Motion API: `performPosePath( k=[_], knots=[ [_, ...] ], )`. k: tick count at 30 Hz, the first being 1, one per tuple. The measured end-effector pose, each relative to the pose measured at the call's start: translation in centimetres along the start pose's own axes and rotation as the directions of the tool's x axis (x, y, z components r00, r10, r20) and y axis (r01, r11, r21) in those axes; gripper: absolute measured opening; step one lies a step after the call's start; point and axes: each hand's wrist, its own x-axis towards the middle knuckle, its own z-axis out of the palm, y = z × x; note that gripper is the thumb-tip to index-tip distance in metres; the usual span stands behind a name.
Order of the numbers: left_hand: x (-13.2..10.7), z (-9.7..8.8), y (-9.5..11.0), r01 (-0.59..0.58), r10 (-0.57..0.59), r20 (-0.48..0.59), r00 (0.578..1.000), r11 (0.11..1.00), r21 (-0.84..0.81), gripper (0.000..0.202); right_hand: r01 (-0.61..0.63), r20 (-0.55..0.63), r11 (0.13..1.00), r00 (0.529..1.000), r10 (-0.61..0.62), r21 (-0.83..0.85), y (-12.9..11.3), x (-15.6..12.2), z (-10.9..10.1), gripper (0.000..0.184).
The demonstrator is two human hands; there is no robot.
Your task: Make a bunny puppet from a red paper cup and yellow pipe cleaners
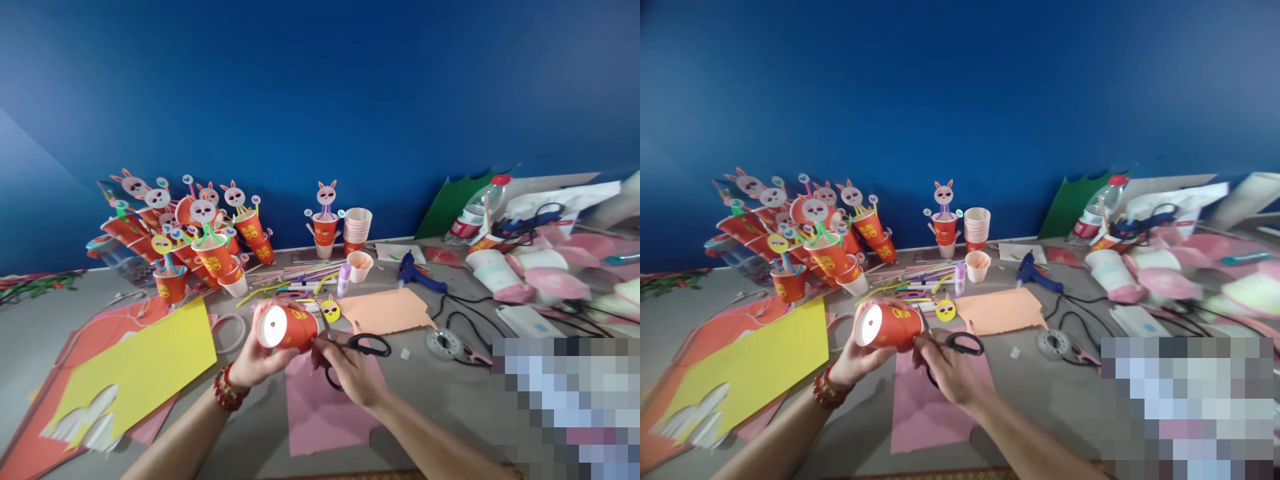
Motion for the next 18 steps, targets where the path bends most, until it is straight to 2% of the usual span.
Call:
performPosePath(
  k=[7, 14, 16, 18],
  knots=[
    [-1.1, 0.3, -1.2, -0.023, 0.024, -0.062, 0.998, 1.000, 0.009, 0.056, -0.049, -0.050, 0.998, 0.997, 0.051, 0.034, 0.8, 0.0, 0.2, 0.046],
    [-1.7, 0.8, -1.1, -0.018, 0.014, -0.068, 0.998, 0.998, -0.066, 0.057, -0.063, -0.086, 0.990, 0.994, 0.074, 0.125, 0.3, 0.3, 0.4, 0.051],
    [-1.7, 0.7, -1.2, -0.003, -0.002, -0.073, 0.997, 0.997, -0.071, 0.057, -0.040, -0.121, 0.997, 0.991, 0.049, 0.073, 0.4, 0.4, 0.0, 0.051],
    [-1.8, 0.5, -1.4, 0.010, -0.014, -0.043, 0.999, 0.994, -0.105, 0.058, -0.005, -0.139, 0.998, 0.990, -0.004, -0.063, 0.5, 0.4, -0.4, 0.049]
  ],
)
